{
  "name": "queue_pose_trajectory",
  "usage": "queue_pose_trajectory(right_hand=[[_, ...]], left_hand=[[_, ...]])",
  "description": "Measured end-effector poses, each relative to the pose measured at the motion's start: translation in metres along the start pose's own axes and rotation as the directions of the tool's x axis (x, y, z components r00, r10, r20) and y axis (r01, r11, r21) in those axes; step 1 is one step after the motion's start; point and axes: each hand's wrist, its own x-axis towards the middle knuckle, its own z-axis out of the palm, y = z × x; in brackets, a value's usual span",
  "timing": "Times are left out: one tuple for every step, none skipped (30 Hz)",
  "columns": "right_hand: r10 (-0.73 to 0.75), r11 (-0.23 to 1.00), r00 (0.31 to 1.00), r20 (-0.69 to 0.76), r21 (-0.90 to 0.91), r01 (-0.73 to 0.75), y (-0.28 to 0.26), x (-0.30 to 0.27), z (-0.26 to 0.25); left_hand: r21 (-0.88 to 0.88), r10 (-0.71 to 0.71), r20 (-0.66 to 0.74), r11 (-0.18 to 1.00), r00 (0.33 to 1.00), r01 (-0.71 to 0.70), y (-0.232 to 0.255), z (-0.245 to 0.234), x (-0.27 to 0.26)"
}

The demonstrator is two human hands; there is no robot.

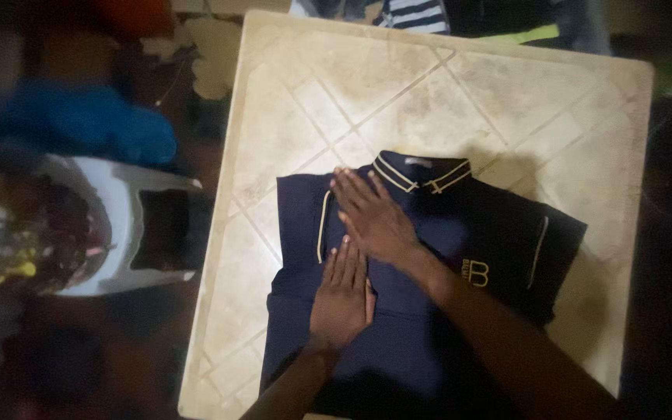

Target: The person folds a navy blue polo shirt on a tiled table. They smooth the fabric, fold the sleeves and body into a compact rectangle, and place the folded shirt into an open suitcase.

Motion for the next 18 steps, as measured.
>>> queue_pose_trajectory(right_hand=[[0.010, 1.000, 1.000, -0.001, 0.019, -0.010, -0.002, -0.001, 0.001], [0.020, 0.999, 1.000, -0.002, 0.038, -0.020, -0.001, -0.001, 0.001], [0.033, 0.998, 0.999, -0.009, 0.054, -0.033, 0.001, 0.001, 0.000], [0.041, 0.997, 0.999, -0.027, 0.070, -0.039, 0.002, 0.002, 0.000], [0.047, 0.996, 0.998, -0.044, 0.082, -0.043, 0.004, 0.004, -0.001], [0.053, 0.994, 0.997, -0.060, 0.094, -0.047, 0.004, 0.005, -0.002], [0.052, 0.993, 0.995, -0.085, 0.106, -0.043, 0.004, 0.007, -0.002], [0.052, 0.992, 0.993, -0.110, 0.117, -0.039, 0.003, 0.009, -0.001], [0.053, 0.991, 0.990, -0.131, 0.131, -0.036, 0.002, 0.008, -0.001], [0.029, 0.993, 0.995, -0.094, 0.112, -0.019, 0.001, 0.007, -0.001], [0.008, 0.996, 0.998, -0.057, 0.091, -0.002, 0.001, 0.006, -0.002], [-0.013, 0.997, 1.000, -0.020, 0.070, 0.015, 0.001, 0.004, -0.003], [-0.017, 0.998, 0.999, -0.046, 0.063, 0.020, 0.005, 0.003, -0.006], [-0.021, 0.998, 0.997, -0.072, 0.056, 0.025, 0.010, 0.001, -0.009], [-0.024, 0.998, 0.995, -0.097, 0.056, 0.029, 0.012, -0.001, -0.011], [-0.033, 0.998, 0.995, -0.098, 0.054, 0.038, 0.015, 0.002, -0.011], [-0.037, 0.998, 0.994, -0.098, 0.054, 0.043, 0.017, 0.006, -0.012], [-0.042, 0.997, 0.994, -0.099, 0.054, 0.047, 0.016, 0.008, -0.012]], left_hand=[[0.002, -0.002, 0.011, 1.000, 1.000, 0.002, 0.000, 0.001, -0.001], [0.004, -0.003, 0.022, 1.000, 1.000, 0.003, 0.000, 0.002, -0.002], [-0.002, -0.002, 0.008, 1.000, 1.000, 0.002, 0.001, 0.002, -0.002], [-0.009, -0.002, -0.006, 1.000, 1.000, 0.002, 0.001, 0.002, -0.002], [-0.017, -0.002, -0.024, 1.000, 1.000, 0.002, 0.000, 0.002, -0.001], [-0.019, -0.002, -0.027, 1.000, 1.000, 0.001, 0.000, 0.002, -0.001], [-0.021, -0.001, -0.030, 1.000, 1.000, 0.000, 0.001, 0.002, -0.001], [-0.022, 0.000, -0.033, 1.000, 0.999, 0.000, 0.001, 0.002, -0.001], [-0.013, -0.003, -0.019, 1.000, 1.000, 0.003, 0.002, 0.002, -0.001], [-0.003, -0.005, -0.005, 1.000, 1.000, 0.005, 0.002, 0.001, 0.000], [0.005, -0.005, 0.006, 1.000, 1.000, 0.005, 0.001, 0.001, 0.002], [-0.001, -0.007, 0.005, 1.000, 1.000, 0.007, 0.002, -0.001, 0.001], [-0.007, -0.011, -0.002, 1.000, 1.000, 0.011, 0.003, -0.003, 0.000], [-0.012, -0.016, -0.009, 1.000, 1.000, 0.015, 0.003, -0.004, 0.000], [-0.007, -0.008, -0.025, 1.000, 1.000, 0.008, 0.003, -0.005, 0.000], [-0.002, -0.001, -0.041, 1.000, 0.999, 0.001, 0.003, -0.005, 0.001], [0.003, 0.010, -0.054, 1.000, 0.998, -0.010, 0.003, -0.004, 0.001], [-0.003, 0.002, -0.038, 1.000, 0.999, -0.002, 0.004, -0.004, 0.000]])
